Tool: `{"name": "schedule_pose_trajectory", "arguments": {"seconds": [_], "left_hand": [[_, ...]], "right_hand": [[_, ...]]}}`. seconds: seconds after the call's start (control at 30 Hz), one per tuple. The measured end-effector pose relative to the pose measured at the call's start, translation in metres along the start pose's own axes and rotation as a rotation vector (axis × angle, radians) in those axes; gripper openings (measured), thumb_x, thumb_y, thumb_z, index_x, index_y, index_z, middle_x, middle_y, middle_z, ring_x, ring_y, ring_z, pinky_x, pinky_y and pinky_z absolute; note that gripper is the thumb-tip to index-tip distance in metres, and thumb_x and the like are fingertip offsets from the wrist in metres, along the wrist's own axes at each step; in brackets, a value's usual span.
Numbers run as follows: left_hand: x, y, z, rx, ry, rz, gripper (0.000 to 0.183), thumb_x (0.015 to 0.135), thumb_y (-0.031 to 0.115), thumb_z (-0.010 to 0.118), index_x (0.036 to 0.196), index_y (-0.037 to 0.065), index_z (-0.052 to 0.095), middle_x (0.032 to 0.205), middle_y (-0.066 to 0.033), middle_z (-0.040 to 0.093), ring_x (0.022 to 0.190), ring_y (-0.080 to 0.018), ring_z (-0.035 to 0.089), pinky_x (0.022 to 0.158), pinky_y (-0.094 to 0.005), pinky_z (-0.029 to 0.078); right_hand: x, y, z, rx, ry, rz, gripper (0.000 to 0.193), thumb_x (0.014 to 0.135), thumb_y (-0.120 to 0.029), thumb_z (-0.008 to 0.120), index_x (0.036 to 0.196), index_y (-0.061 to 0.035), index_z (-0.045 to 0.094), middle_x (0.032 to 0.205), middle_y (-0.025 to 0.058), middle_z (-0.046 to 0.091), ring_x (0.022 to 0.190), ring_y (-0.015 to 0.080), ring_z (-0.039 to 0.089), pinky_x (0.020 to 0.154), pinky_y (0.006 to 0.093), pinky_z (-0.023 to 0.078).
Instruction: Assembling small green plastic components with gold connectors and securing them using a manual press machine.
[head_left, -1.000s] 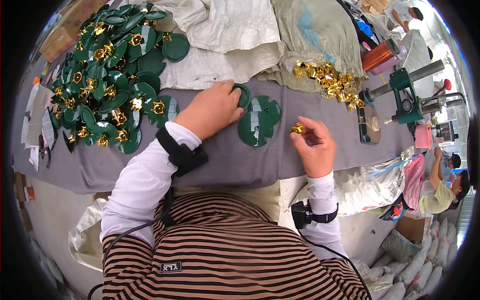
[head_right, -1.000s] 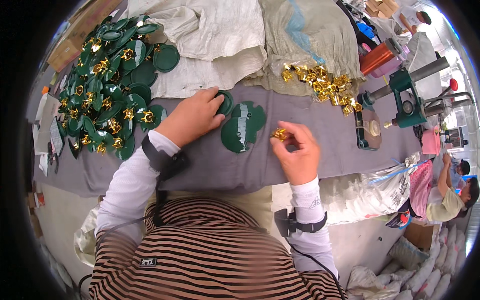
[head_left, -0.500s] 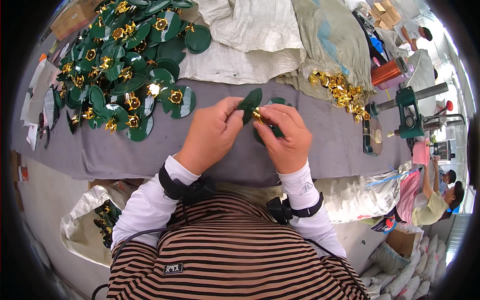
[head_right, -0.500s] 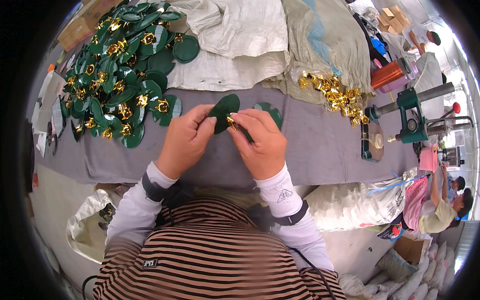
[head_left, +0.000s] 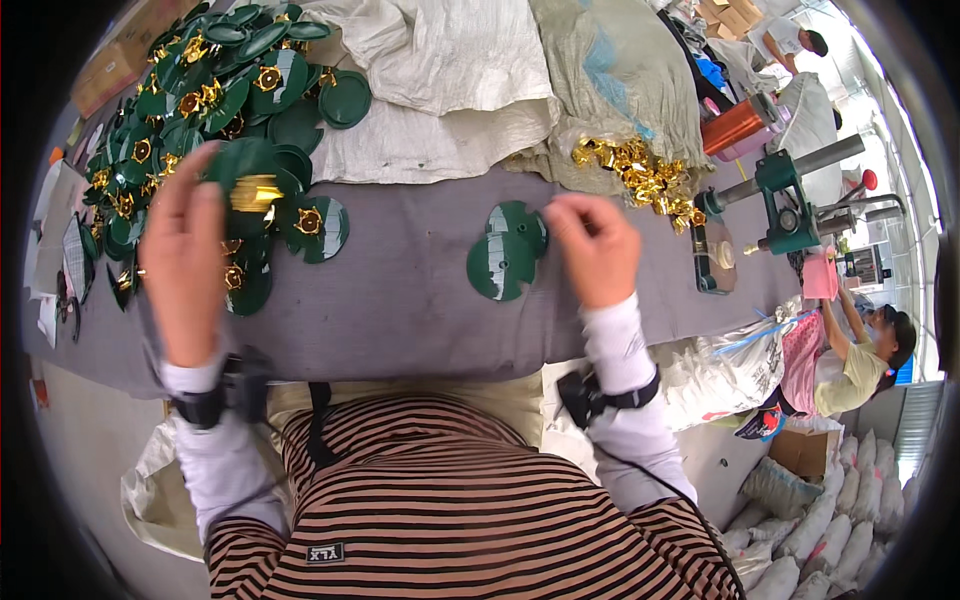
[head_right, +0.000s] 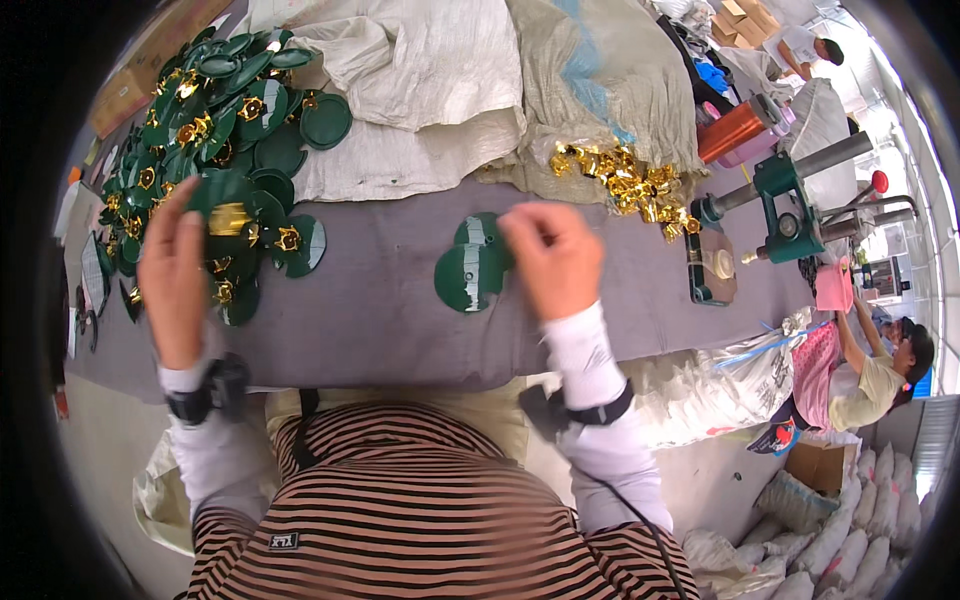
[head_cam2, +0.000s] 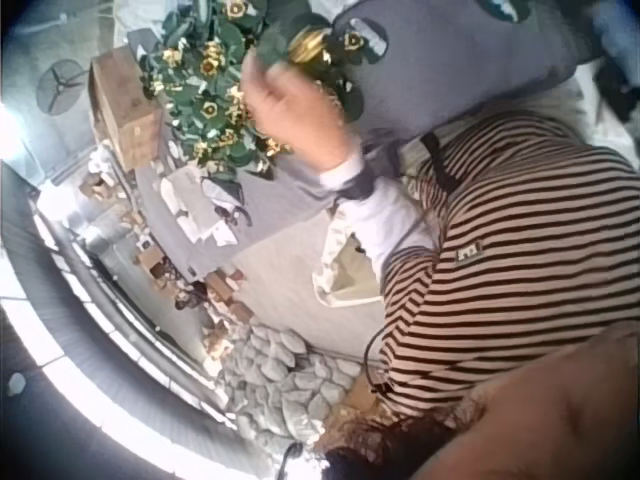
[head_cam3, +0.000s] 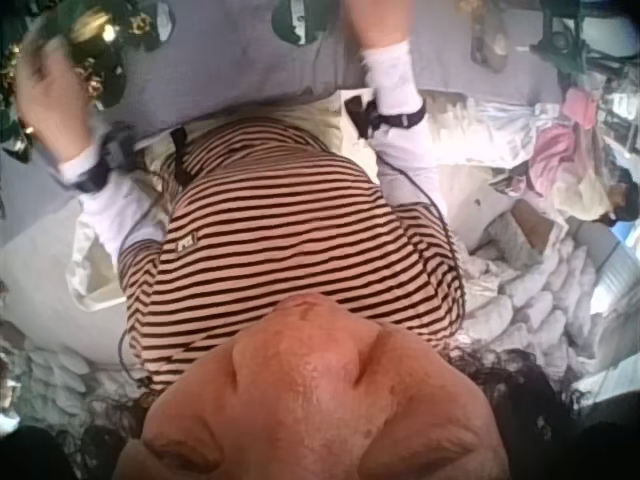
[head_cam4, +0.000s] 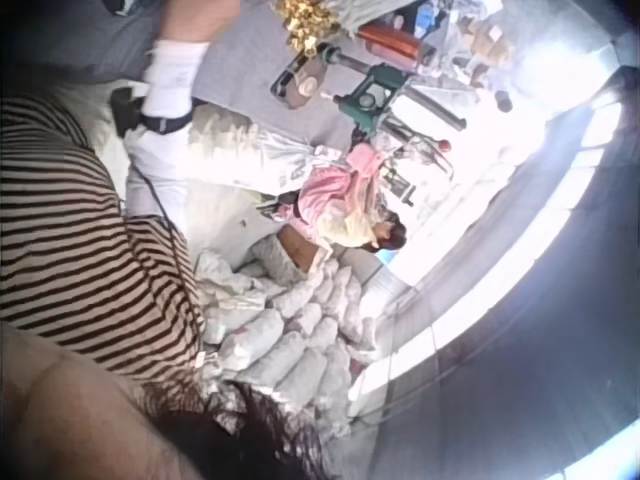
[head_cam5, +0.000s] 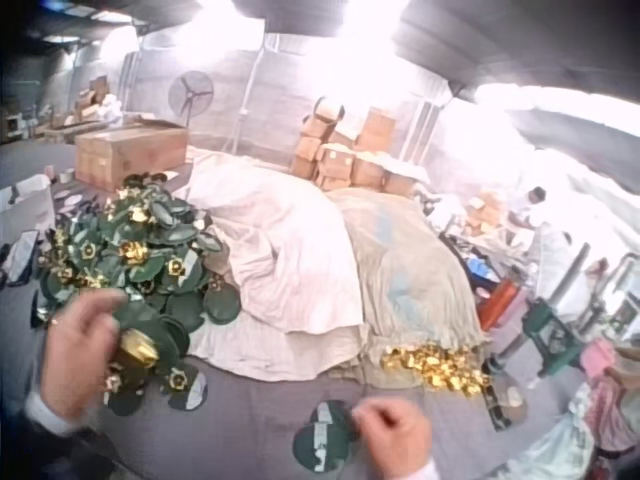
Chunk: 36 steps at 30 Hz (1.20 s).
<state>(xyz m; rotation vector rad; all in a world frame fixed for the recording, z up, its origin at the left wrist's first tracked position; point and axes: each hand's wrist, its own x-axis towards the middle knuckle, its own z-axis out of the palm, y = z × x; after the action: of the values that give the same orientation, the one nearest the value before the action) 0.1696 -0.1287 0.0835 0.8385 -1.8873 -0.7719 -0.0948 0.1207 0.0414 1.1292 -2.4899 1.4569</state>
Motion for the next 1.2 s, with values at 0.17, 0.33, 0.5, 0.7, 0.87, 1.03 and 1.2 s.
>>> {"name": "schedule_pose_trajectory", "arguments": {"seconds": [0.17,0.33,0.5,0.7,0.87,1.03,1.2], "left_hand": [[0.035,-0.079,-0.062,0.176,-0.093,-0.113,0.034,0.102,0.011,0.045,0.132,0.0,0.056,0.126,-0.0103,0.062,0.116,-0.0151,0.056,0.102,-0.0261,0.039],[0.017,-0.074,-0.033,0.369,0.067,-0.029,0.029,0.099,0.013,0.055,0.124,0.0,0.062,0.124,-0.0102,0.064,0.112,-0.0192,0.061,0.097,-0.0303,0.046],[-0.004,-0.033,-0.006,0.654,0.312,0.314,0.024,0.094,0.012,0.061,0.116,0.004,0.067,0.119,-0.0129,0.065,0.107,-0.0281,0.062,0.094,-0.0371,0.047],[-0.073,0.037,0.119,-0.005,-0.524,0.461,0.042,0.078,0.015,0.076,0.117,0.005,0.062,0.116,-0.014,0.063,0.109,-0.0332,0.057,0.097,-0.043,0.045],[-0.088,0.04,0.159,-0.002,-0.634,0.39,0.055,0.072,0.013,0.08,0.121,0.001,0.059,0.125,-0.0155,0.059,0.109,-0.0321,0.058,0.095,-0.0387,0.047],[-0.089,0.037,0.156,-0.285,-0.77,-0.129,0.049,0.076,0.008,0.075,0.12,-0.003,0.057,0.112,-0.0156,0.067,0.093,-0.0237,0.066,0.083,-0.0323,0.053],[-0.097,0.035,0.151,-0.548,-0.669,-0.305,0.041,0.08,0.01,0.071,0.115,-0.006,0.058,0.097,-0.0162,0.073,0.087,-0.0195,0.07,0.077,-0.0305,0.054]], "right_hand": [[0.082,0.091,0.002,-0.368,0.102,-0.192,0.019,0.079,-0.013,0.071,0.097,-0.0047,0.071,0.094,0.0151,0.07,0.079,0.0334,0.067,0.075,0.0399,0.054],[0.101,0.105,0.015,-0.514,-0.002,-0.061,0.029,0.077,-0.021,0.074,0.101,-0.0049,0.07,0.093,0.0163,0.071,0.084,0.0355,0.068,0.078,0.0423,0.053],[0.047,0.068,-0.025,-0.269,0.078,0.059,0.027,0.077,-0.02,0.08,0.094,-0.002,0.069,0.083,0.0112,0.072,0.073,0.0195,0.069,0.068,0.0319,0.054],[-0.044,0.029,-0.013,0.408,-0.134,0.286,0.03,0.079,-0.002,0.077,0.107,0.0008,0.07,0.091,0.0011,0.068,0.079,0.0062,0.061,0.071,0.0218,0.051],[-0.067,0.013,0.0,0.423,-0.113,0.229,0.032,0.077,0.003,0.077,0.108,0.0003,0.069,0.099,0.0063,0.068,0.087,0.0104,0.067,0.078,0.0226,0.055],[-0.066,0.004,0.004,0.195,-0.106,0.025,0.029,0.075,0.0,0.078,0.102,-0.0022,0.069,0.1,0.0106,0.069,0.088,0.0196,0.069,0.074,0.0288,0.056],[-0.057,-0.004,0.009,-0.009,-0.077,-0.329,0.031,0.072,-0.002,0.078,0.102,-0.0052,0.07,0.101,0.0106,0.069,0.09,0.0283,0.067,0.076,0.0346,0.055]]}}
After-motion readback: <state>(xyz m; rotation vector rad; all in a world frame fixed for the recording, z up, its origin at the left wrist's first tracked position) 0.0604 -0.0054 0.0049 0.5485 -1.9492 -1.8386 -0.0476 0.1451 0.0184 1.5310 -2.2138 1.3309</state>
